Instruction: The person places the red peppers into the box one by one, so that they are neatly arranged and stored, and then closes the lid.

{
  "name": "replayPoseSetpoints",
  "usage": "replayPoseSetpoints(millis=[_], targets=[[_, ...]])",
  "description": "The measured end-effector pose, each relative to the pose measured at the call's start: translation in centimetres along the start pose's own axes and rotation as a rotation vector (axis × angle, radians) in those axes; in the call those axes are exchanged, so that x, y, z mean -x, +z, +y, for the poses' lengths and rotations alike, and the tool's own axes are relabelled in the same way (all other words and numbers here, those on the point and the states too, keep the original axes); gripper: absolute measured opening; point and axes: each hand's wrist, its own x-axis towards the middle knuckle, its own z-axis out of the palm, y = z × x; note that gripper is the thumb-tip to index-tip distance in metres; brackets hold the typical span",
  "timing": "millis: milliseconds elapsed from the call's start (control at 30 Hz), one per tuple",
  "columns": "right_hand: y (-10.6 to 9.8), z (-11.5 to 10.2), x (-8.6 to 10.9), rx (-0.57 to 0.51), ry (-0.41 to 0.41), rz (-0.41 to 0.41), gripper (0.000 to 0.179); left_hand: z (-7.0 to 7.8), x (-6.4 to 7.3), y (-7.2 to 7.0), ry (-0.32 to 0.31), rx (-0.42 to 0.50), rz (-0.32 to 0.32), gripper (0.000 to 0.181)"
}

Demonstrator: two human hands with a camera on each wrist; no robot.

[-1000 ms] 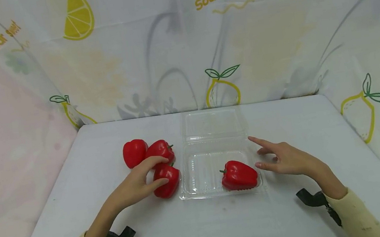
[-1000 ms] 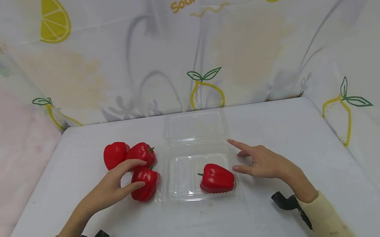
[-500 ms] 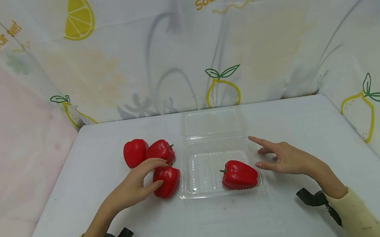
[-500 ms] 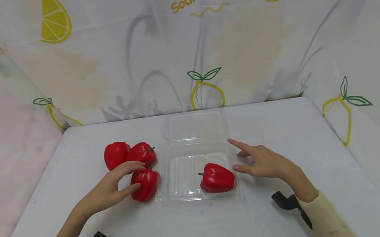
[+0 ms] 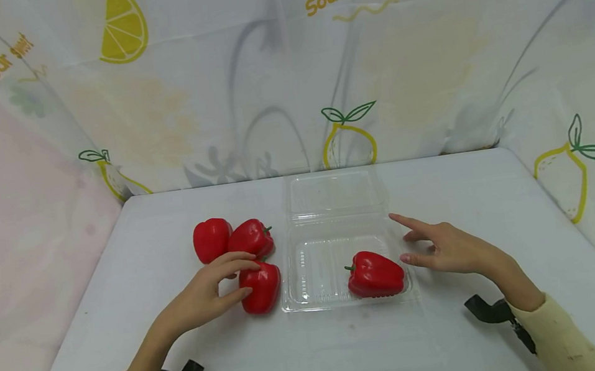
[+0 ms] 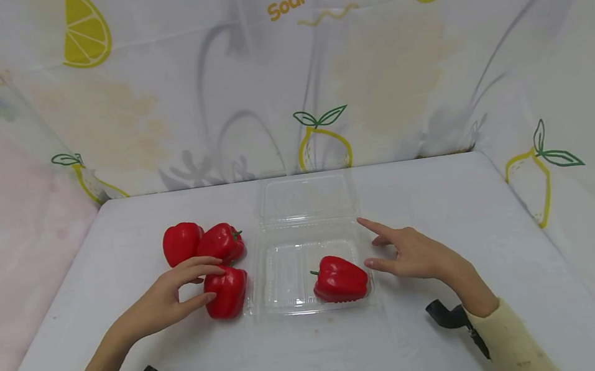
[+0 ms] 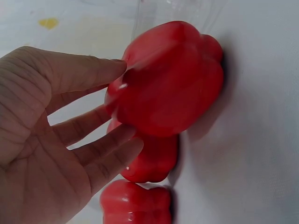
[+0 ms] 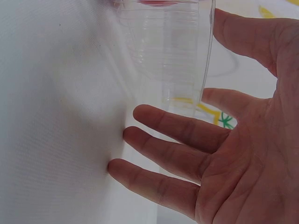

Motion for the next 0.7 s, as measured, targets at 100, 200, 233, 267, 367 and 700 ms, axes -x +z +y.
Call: replayPoseSetpoints(millis=[100, 200, 233, 267, 367, 700], targets=[[0.01, 0.04, 0.02, -0.002, 0.003, 0.001, 0.080, -0.06, 0.12, -0.13, -0.009, -0.007, -0.005, 0.051], [0.05, 0.12, 0.05, -0.005, -0.001, 0.004, 0.080, -0.04, 0.22, -0.32, -0.022, -0.022, -0.011, 0.054], [0.06, 0.14, 0.05, -0.007, -0.002, 0.005, 0.080, -0.02, 0.26, -0.38, -0.028, -0.025, -0.012, 0.054], [0.06, 0.15, 0.06, -0.008, -0.004, 0.006, 0.079, 0.00, 0.31, -0.44, -0.034, -0.026, -0.013, 0.055], [0.08, 0.18, 0.08, -0.011, -0.006, 0.008, 0.079, 0.04, 0.43, -0.60, -0.048, -0.033, -0.013, 0.058], [0.06, 0.31, 0.12, -0.013, -0.016, 0.013, 0.079, -0.10, 0.88, -0.98, -0.055, -0.086, -0.021, 0.060]])
